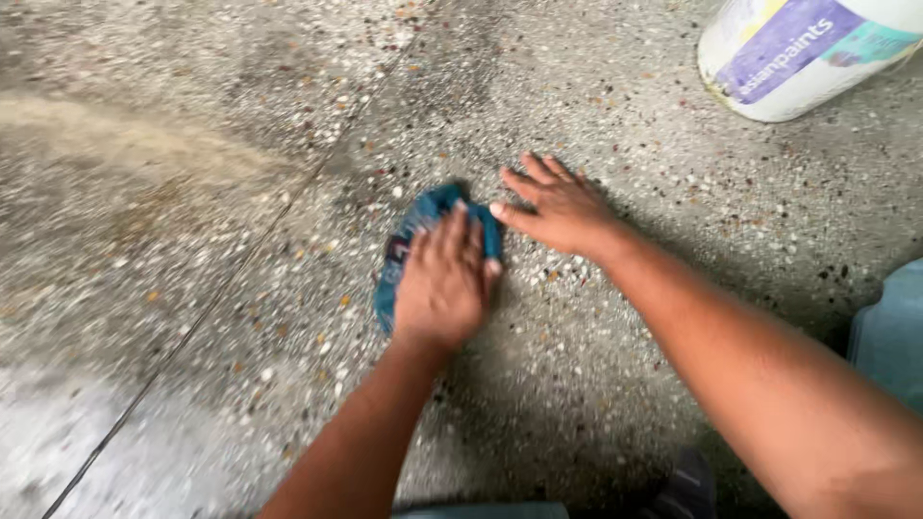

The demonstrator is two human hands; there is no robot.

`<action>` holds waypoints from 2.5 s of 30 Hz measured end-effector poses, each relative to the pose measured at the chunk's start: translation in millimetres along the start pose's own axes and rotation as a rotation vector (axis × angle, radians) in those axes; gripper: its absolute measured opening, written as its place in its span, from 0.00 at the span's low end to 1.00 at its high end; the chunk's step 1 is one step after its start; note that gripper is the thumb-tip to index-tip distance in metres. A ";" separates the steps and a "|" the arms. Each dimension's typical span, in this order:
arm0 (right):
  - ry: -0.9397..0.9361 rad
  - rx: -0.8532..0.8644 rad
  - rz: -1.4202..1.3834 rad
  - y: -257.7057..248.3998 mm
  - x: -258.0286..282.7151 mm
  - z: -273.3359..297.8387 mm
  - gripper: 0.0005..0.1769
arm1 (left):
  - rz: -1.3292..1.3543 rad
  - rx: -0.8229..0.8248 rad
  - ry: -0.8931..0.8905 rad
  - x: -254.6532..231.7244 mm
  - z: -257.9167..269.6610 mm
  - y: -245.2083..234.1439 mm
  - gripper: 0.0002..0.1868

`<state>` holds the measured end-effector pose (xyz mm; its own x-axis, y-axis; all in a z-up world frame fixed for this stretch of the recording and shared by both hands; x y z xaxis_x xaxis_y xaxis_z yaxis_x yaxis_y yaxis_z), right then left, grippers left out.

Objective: The person cleans the floor by hand using a cloth, repeatedly wiping the surface in different directions.

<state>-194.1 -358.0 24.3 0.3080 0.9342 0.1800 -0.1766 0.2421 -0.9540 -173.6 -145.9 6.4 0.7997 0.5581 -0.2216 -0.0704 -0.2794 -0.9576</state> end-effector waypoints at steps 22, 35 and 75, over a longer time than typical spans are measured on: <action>0.045 -0.040 -0.013 -1.0 6.2 2.7 0.50 | -0.234 -0.262 -0.678 256.0 121.2 -63.4 0.36; 0.042 -0.045 -0.013 5.5 4.3 5.5 0.49 | -0.107 -0.080 0.022 6.6 7.3 -24.4 0.33; 0.028 -0.172 -0.105 29.2 -16.8 -8.1 0.50 | -0.213 -0.169 -0.735 319.2 78.3 -78.3 0.37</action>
<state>-196.9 -368.7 -8.5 0.3427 0.8979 0.2763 0.0191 0.2873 -0.9576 40.4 115.3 -3.8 0.1817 0.9706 -0.1576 0.1793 -0.1902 -0.9652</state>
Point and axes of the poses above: each hand's wrist, its own z-axis away from the middle knuckle, its own y-axis out of the palm, x = y × z, the point moved 2 cm from there along -z, towards the middle knuckle, and after that the axes turned 4 degrees about -x, right-handed, at the moved point
